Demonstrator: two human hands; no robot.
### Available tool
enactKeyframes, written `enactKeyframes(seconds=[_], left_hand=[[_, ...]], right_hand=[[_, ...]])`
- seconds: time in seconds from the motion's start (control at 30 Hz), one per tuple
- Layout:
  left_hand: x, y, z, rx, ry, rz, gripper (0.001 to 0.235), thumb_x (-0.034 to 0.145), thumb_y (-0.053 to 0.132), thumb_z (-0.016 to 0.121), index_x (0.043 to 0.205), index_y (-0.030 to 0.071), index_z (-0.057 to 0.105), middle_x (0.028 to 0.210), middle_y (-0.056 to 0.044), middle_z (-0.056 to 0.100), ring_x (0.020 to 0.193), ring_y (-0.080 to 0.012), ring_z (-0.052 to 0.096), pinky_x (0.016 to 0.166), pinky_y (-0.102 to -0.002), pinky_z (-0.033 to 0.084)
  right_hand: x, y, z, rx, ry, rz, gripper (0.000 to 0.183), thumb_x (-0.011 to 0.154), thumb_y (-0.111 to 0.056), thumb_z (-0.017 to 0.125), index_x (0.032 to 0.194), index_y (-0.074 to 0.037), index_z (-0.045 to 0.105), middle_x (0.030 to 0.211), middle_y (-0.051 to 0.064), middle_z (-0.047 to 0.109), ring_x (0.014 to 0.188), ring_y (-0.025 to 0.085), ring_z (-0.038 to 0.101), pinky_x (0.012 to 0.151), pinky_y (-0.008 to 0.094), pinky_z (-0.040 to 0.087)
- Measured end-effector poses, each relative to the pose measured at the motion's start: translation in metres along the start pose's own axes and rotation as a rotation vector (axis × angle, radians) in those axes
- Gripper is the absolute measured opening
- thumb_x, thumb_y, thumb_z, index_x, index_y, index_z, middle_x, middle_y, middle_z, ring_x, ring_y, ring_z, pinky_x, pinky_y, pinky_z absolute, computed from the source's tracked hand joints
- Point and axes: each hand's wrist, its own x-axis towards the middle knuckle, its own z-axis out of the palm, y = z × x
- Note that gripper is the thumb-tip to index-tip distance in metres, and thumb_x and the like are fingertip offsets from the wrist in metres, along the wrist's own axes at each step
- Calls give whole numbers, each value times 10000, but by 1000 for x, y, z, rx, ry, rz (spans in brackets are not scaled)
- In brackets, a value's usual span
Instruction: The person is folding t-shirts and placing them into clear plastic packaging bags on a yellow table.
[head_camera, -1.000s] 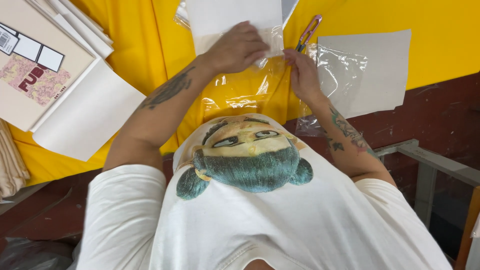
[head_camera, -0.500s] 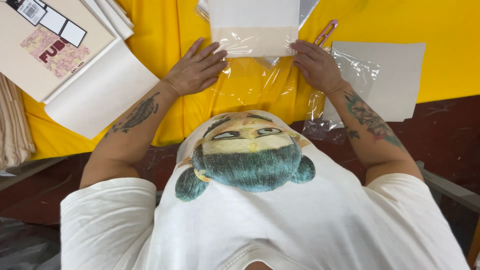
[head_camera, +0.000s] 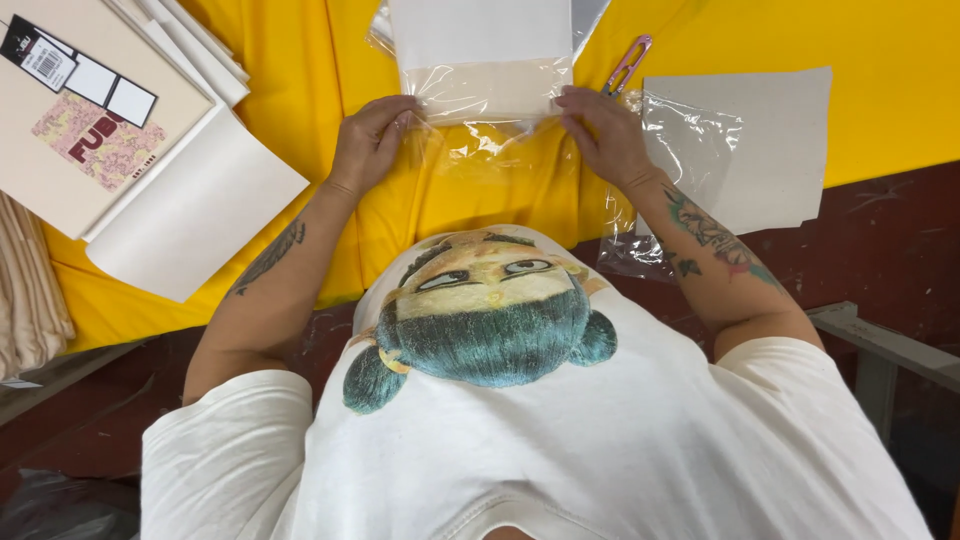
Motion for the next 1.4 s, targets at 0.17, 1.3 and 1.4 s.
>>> enactKeyframes(seconds=[0.17, 1.3, 1.4], left_hand=[[3, 11, -3, -156, 35, -242, 262, 1091, 240, 563, 1177, 47, 718, 1063, -93, 786, 1037, -195, 760, 978, -325, 569], [17, 9, 13, 1, 163, -166, 231, 1085, 165, 496, 999, 71, 690, 813, -1, 658, 816, -200, 616, 810, -345, 492], [19, 6, 21, -114, 251, -296, 229, 1102, 243, 473, 989, 109, 621, 725, 33, 638, 691, -110, 591, 728, -273, 504]], right_hand=[[-11, 10, 2, -163, -17, -74, 469, 906, 61, 770, 1333, 33, 576, 1453, 213, 557, 1399, 416, 488, 1206, 543, 418], [30, -10, 60, 209, 459, 560, 216, 1083, -237, 470, 957, -93, 570, 760, 8, 668, 715, 137, 642, 701, 300, 507], [36, -1, 73, 194, 607, 618, 210, 1070, -194, 433, 895, -113, 514, 666, -1, 521, 592, 128, 515, 603, 298, 458]])
